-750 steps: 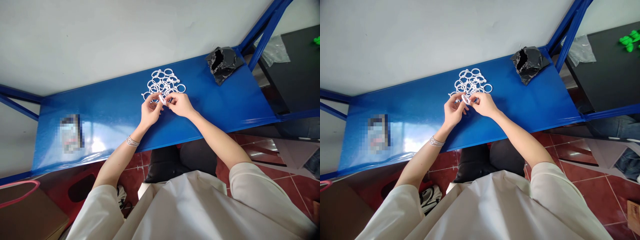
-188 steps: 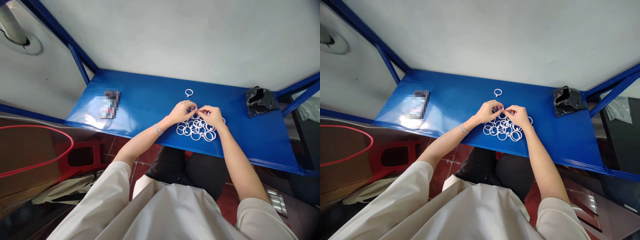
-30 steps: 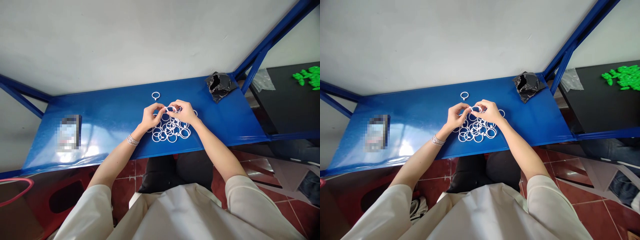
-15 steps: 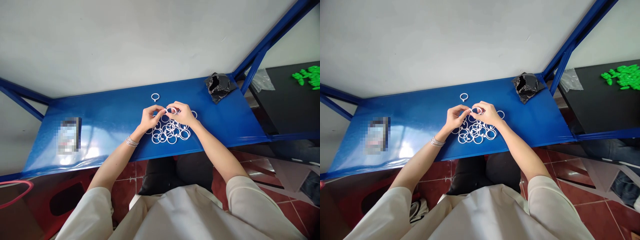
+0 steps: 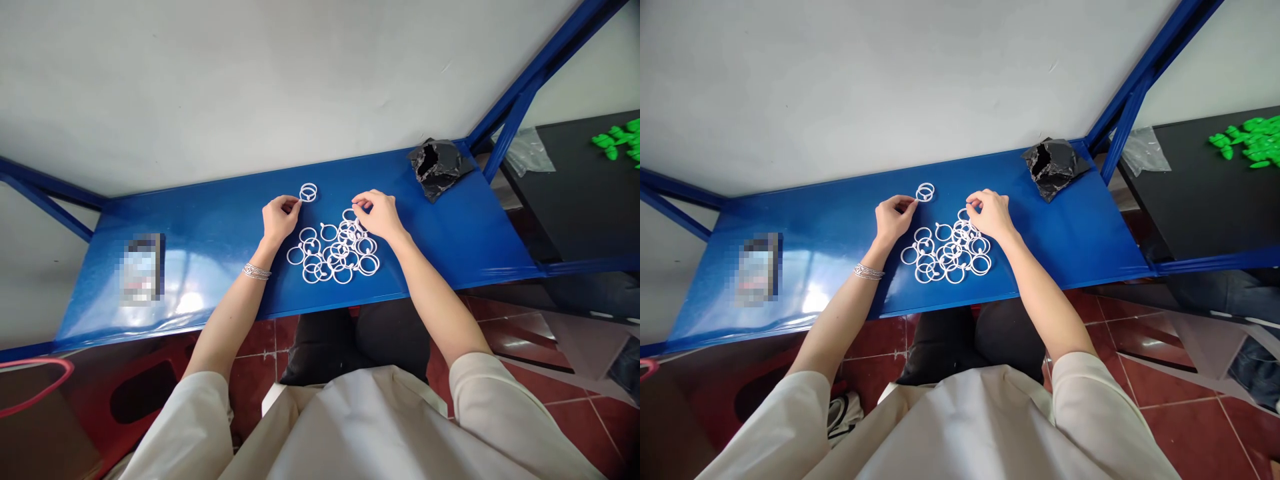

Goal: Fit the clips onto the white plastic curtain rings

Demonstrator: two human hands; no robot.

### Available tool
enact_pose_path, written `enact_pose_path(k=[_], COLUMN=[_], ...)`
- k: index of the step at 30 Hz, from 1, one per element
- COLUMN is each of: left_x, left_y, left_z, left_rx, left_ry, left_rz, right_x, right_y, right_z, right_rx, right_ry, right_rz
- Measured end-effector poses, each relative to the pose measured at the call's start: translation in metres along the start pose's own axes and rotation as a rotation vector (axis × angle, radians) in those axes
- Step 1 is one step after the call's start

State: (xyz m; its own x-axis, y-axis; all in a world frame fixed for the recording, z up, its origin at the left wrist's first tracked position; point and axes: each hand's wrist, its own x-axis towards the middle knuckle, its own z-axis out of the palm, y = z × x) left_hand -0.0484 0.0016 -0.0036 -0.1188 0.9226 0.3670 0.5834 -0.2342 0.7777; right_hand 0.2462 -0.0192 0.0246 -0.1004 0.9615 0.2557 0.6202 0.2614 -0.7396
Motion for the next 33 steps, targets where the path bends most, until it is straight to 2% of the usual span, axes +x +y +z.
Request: enact_pose_path(k=[5,7,10,14,19,23,27,33], left_x=[-0.003,-0.006,-0.015,-0.025,-0.029,-0.031,-0.034,-0.035], left_y=[0.004,0.012,0.029,0.047,0.054,0.058,0.063,0.062], left_z=[-0.001,-0.001,-0.002,-0.002,-0.002,-0.002,0.0,0.001], left_rx=[-0.003,0.009,0.048,0.082,0.061,-0.024,-0.14,-0.181], left_ry=[0.036,0.031,-0.039,-0.144,-0.275,-0.357,-0.297,-0.22], left_rz=[-0.02,0.049,0.182,0.297,0.359,0.382,0.359,0.356], right_x=[0.0,0.0,0.0,0.0,-0.005,-0.009,-0.011,-0.012], right_y=[0.004,0.006,0.006,0.0,-0.013,-0.023,-0.026,-0.026], right_z=[0.0,0.001,0.002,0.003,0.005,0.008,0.01,0.011], right_rx=[-0.065,-0.087,-0.105,-0.039,0.173,0.257,0.335,0.379], right_ry=[-0.138,-0.172,-0.198,-0.141,0.007,0.008,-0.051,-0.142], right_rz=[0.037,0.042,0.037,0.022,-0.08,-0.125,-0.116,-0.169])
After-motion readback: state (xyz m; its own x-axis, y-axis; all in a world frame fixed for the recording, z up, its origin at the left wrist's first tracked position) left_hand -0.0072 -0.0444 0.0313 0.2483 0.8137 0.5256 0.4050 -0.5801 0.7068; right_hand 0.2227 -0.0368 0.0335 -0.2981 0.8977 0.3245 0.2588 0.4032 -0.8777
